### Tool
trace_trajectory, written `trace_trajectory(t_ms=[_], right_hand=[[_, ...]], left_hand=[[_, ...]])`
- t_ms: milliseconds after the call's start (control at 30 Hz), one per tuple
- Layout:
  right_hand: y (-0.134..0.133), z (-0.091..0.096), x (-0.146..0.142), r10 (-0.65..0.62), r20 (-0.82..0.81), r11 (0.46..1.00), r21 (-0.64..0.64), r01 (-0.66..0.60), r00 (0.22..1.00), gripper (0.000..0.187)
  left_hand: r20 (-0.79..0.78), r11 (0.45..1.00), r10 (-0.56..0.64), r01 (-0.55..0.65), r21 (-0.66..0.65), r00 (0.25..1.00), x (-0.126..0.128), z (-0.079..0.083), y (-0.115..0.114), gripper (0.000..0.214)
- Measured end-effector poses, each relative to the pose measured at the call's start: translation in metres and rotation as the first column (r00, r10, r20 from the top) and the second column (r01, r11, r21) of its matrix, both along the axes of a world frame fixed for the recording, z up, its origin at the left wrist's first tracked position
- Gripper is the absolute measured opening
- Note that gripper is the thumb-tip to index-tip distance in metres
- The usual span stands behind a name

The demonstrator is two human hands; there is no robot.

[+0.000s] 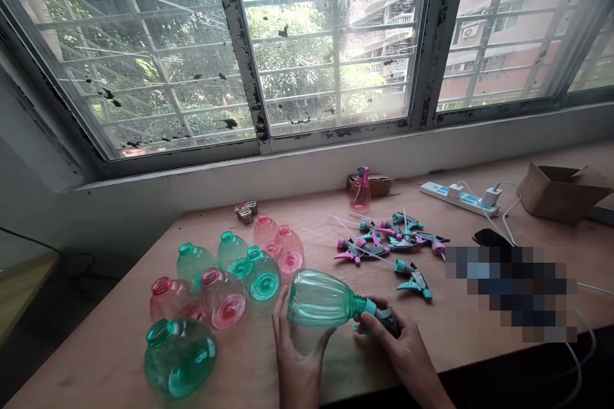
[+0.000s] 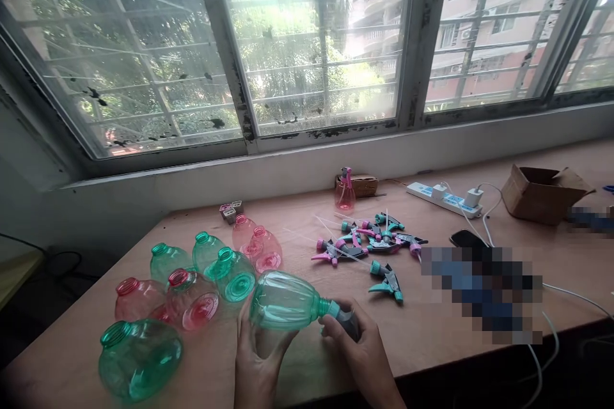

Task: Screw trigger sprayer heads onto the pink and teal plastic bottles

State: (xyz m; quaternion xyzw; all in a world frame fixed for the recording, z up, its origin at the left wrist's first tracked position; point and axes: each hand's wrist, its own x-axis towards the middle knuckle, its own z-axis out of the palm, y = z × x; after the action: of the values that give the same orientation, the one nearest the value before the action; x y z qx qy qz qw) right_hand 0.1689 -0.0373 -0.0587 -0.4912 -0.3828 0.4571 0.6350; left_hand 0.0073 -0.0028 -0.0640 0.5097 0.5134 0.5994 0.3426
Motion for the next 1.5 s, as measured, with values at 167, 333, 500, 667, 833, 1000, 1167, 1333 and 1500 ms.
trace_trajectory(t_ms=[167,333,500,667,833,1000,1167,1333,1500], right_hand=[[0.0,-0.003,0.002,-0.027,0.045,0.999,0.045,0.025,0.999,0.038],[0.0,-0.006,0.002,0.065,0.033,0.997,0.036,-0.066,0.997,0.037],[0.001,-0.008,0.002,0.067,-0.032,0.997,0.034,-0.066,0.997,0.038],[0.001,-0.007,0.006,0.039,-0.086,0.999,0.031,-0.036,0.996,0.037],[0.001,-0.007,0.007,0.022,-0.085,0.999,0.045,-0.018,0.996,0.037],[0.0,-0.006,0.004,0.053,0.009,0.997,0.063,-0.054,0.999,0.038],[0.0,-0.003,0.004,0.085,-0.025,0.996,0.022,-0.084,0.996,0.036],[0.0,-0.003,0.006,0.057,-0.085,0.998,-0.006,-0.058,0.995,0.038],[0.0,-0.005,0.008,0.117,-0.028,0.993,0.024,-0.116,0.993,0.037]], left_hand=[[0.069,0.993,-0.081,0.087,-0.084,0.994,0.001,0.004,-0.005,0.083],[0.232,0.99,-0.082,0.106,-0.092,0.969,0.001,0.015,-0.01,0.077],[0.291,0.989,-0.079,0.111,-0.094,0.953,0.0,0.015,-0.009,0.073],[0.323,0.971,-0.184,0.223,-0.088,0.928,-0.006,0.002,-0.004,0.079],[0.359,0.973,-0.191,0.224,-0.052,0.914,-0.005,0.001,-0.006,0.08],[0.336,0.986,-0.103,0.139,-0.087,0.936,-0.003,0.012,-0.008,0.081],[0.343,0.982,-0.128,0.167,-0.084,0.931,-0.004,0.012,-0.006,0.077],[0.363,0.965,-0.199,0.247,-0.09,0.91,-0.006,0.007,-0.008,0.081],[0.312,0.972,-0.187,0.222,-0.078,0.931,-0.001,0.011,-0.013,0.092]])
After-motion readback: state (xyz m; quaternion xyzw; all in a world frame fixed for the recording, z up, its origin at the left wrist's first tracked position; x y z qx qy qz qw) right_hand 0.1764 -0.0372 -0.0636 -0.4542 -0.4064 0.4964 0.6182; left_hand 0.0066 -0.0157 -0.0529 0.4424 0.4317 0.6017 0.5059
